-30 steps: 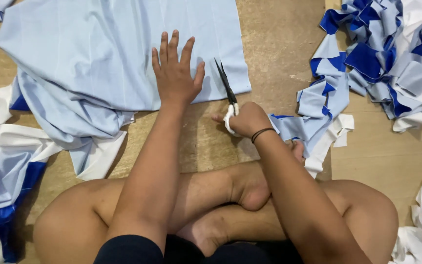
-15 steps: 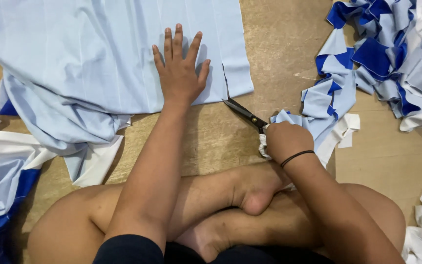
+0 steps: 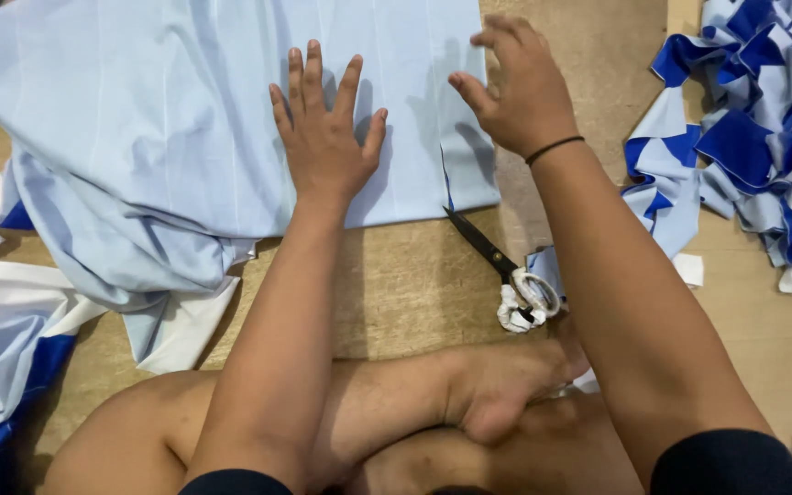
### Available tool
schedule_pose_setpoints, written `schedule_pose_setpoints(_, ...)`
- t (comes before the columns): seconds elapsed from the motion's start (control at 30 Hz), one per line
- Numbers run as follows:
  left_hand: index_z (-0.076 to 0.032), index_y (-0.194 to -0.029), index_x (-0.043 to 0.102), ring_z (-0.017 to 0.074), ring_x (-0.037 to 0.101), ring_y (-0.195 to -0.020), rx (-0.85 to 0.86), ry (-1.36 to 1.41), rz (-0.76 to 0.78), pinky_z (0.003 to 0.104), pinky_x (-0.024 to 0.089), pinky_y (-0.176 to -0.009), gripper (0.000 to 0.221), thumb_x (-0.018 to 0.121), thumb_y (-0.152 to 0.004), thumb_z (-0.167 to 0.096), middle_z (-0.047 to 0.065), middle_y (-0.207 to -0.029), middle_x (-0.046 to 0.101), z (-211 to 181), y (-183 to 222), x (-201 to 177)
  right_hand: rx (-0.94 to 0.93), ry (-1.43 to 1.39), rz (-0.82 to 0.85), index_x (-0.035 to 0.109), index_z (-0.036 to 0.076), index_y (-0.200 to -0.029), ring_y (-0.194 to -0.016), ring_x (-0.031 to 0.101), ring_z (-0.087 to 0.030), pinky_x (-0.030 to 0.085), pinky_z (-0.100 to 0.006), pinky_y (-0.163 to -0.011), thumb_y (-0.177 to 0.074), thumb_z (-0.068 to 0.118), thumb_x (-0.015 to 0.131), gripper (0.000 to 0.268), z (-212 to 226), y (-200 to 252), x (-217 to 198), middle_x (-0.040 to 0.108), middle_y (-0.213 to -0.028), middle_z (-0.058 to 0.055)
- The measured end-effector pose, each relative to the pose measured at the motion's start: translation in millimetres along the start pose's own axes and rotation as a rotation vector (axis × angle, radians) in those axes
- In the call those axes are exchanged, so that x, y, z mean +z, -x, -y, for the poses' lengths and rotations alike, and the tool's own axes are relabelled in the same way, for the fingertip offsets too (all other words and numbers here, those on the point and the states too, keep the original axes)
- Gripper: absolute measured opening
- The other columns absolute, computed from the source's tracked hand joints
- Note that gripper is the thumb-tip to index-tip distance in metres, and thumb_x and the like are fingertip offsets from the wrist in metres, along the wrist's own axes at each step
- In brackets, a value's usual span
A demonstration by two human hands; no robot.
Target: Cutting pieces of blue and white fabric with scissors.
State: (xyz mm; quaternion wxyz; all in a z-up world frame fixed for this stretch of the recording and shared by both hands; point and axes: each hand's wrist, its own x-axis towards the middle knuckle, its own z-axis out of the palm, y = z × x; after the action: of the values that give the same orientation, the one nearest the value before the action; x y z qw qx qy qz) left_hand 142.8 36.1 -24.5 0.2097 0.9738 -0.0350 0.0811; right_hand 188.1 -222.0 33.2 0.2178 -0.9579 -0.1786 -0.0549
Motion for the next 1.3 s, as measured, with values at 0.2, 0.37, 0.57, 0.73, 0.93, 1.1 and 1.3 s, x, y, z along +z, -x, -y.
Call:
schedule_pose_setpoints(0.2, -0.03, -0.165, 0.04, 0.0318, 0.004, -0.16, 0.0, -0.039, 0.041, 0.064, 0.003, -0.127, 0.074, 0.063, -0.102, -0.06, 0.012, -0.174, 0.014, 12, -6, -11, 0.053, 0.127, 0.137, 0.037, 0.012, -0.164, -0.161, 0.012, -0.033, 0.006, -0.056, -0.13, -0.098, 0.072, 0.061, 0.092, -26, -4, 38, 0.018, -0.175, -0.009)
schedule_pose_setpoints(0.37, -0.03, -0.166, 0.03, 0.0312, 0.001, -0.159, -0.101, -0.082, 0.226, 0.065, 0.0, -0.125, 0.089, 0.055, -0.093, -0.075, 0.011, -0.173, 0.008, 6, -8, -22, 0.068, 0.224, 0.277, 0.029, 0.018, -0.168, -0.161, 0.008, -0.026, -0.001, -0.058, -0.127, -0.096, 0.082, 0.042, 0.097, -5, -12, 29, 0.014, -0.175, -0.004)
schedule_pose_setpoints(0.57, -0.029, -0.168, 0.025, 0.0293, -0.002, -0.16, -0.127, -0.094, 0.254, 0.062, -0.002, -0.127, 0.094, 0.052, -0.093, -0.079, 0.011, -0.174, 0.005, 4, -8, -21, 0.052, 0.228, 0.28, 0.032, 0.021, -0.167, -0.161, 0.009, -0.024, -0.002, -0.059, -0.127, -0.097, 0.079, 0.044, 0.092, -8, -12, 27, 0.017, -0.175, -0.001)
schedule_pose_setpoints(0.73, -0.028, -0.167, 0.023, 0.0285, -0.002, -0.16, -0.158, -0.104, 0.282, 0.062, -0.002, -0.127, 0.096, 0.051, -0.091, -0.08, 0.011, -0.174, 0.005, 4, -6, -22, 0.031, 0.207, 0.276, 0.035, 0.02, -0.165, -0.16, 0.011, -0.026, -0.001, -0.059, -0.125, -0.097, 0.077, 0.048, 0.09, -7, -12, 26, 0.019, -0.174, -0.002)
schedule_pose_setpoints(0.93, -0.027, -0.169, 0.022, 0.0286, -0.003, -0.16, -0.153, -0.09, 0.269, 0.061, -0.003, -0.128, 0.096, 0.049, -0.093, -0.08, 0.011, -0.175, 0.003, 2, -8, -22, 0.027, 0.182, 0.246, 0.037, 0.017, -0.164, -0.16, 0.013, -0.027, 0.0, -0.058, -0.125, -0.097, 0.075, 0.052, 0.091, -10, -13, 25, 0.022, -0.174, -0.004)
schedule_pose_setpoints(1.1, -0.031, -0.169, 0.018, 0.0272, -0.006, -0.161, -0.179, -0.105, 0.312, 0.061, -0.004, -0.128, 0.098, 0.046, -0.091, -0.083, 0.01, -0.175, 0.001, 2, -5, -22, 0.02, 0.175, 0.232, 0.039, 0.014, -0.163, -0.158, 0.015, -0.028, 0.002, -0.057, -0.123, -0.093, 0.082, 0.054, 0.099, -11, -12, 27, 0.022, -0.172, -0.008)
schedule_pose_setpoints(1.3, -0.033, -0.168, 0.013, 0.0263, -0.01, -0.16, -0.212, -0.138, 0.389, 0.065, -0.008, -0.126, 0.108, 0.043, -0.082, -0.091, 0.009, -0.175, -0.003, -4, -10, -34, 0.029, 0.175, 0.219, 0.039, 0.016, -0.163, -0.158, 0.017, -0.028, 0.002, -0.057, -0.125, -0.09, 0.085, 0.052, 0.102, -10, -12, 26, 0.026, -0.172, -0.003)
